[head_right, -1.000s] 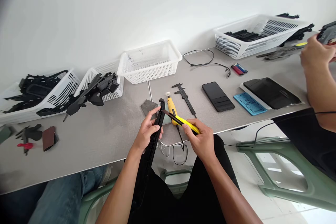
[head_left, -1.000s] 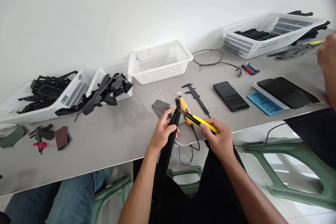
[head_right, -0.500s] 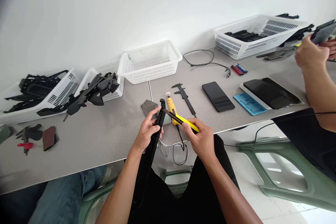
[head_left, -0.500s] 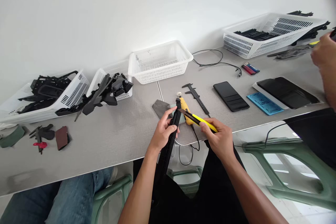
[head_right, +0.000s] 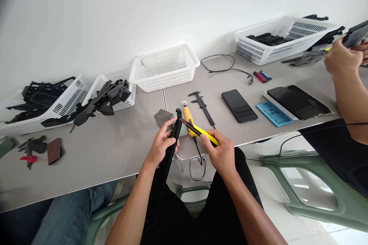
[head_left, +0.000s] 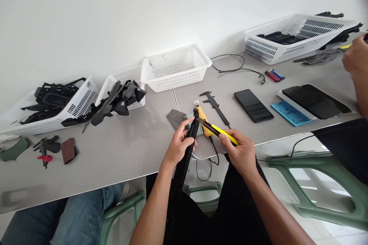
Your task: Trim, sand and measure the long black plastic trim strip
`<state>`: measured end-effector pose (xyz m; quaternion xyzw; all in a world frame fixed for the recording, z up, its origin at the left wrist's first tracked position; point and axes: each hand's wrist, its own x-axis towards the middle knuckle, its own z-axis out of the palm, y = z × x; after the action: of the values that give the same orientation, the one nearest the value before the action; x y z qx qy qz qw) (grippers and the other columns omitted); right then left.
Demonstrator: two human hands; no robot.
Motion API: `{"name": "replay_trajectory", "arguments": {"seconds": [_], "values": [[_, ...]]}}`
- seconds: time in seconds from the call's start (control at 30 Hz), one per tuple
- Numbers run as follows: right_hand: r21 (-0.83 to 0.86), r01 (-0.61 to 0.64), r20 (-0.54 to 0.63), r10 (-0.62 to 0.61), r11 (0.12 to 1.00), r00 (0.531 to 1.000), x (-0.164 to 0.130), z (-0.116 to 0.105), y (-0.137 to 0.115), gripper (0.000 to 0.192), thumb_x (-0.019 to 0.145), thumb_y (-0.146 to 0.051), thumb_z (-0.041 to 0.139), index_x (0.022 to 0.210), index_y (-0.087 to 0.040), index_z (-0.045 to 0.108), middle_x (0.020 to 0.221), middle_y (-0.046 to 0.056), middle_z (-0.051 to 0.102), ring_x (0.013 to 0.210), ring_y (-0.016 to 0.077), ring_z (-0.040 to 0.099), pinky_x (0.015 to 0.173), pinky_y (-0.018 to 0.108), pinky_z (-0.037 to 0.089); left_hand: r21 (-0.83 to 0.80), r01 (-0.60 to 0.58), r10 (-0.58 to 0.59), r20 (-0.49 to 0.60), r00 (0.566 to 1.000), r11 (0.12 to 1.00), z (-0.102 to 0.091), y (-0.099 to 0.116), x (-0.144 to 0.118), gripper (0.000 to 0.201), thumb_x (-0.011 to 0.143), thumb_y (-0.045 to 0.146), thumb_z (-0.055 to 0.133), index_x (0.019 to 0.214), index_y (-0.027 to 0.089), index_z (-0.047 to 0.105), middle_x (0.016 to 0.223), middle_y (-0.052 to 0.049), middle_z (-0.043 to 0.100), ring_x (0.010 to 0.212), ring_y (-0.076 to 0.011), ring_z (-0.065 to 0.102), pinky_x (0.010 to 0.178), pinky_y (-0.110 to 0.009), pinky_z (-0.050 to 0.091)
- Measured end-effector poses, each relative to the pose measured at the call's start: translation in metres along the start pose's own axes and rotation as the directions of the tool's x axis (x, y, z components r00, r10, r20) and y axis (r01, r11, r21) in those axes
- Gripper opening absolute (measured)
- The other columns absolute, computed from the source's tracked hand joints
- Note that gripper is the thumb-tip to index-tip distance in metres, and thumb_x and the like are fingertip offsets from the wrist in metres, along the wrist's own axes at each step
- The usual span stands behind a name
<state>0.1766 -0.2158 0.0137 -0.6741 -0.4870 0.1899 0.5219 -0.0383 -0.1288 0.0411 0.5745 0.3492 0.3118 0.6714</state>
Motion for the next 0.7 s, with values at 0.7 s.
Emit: {"name": "replay_trajectory", "arguments": {"seconds": [0.7], "values": [[-0.002, 0.019, 0.05, -0.019, 1.0, 0.999, 0.0001, -0.004, -0.0017, 0.028, 0.096, -0.046, 0.067, 0.086, -0.022, 0.077, 0.062, -0.003, 0.063, 0.054, 0.016, 0.051, 0.054, 0.03, 0.037, 0.0, -0.002, 0.002, -0.024, 1.0, 1.0, -0.0002, 0.0009, -0.0005, 0.082, 0.09, 0.026, 0.062, 0.169, 0.025, 0.042, 0.078, 0.003, 0.068, 0.059, -0.0134, 0.062, 0.059, -0.027, 0.053]]}}
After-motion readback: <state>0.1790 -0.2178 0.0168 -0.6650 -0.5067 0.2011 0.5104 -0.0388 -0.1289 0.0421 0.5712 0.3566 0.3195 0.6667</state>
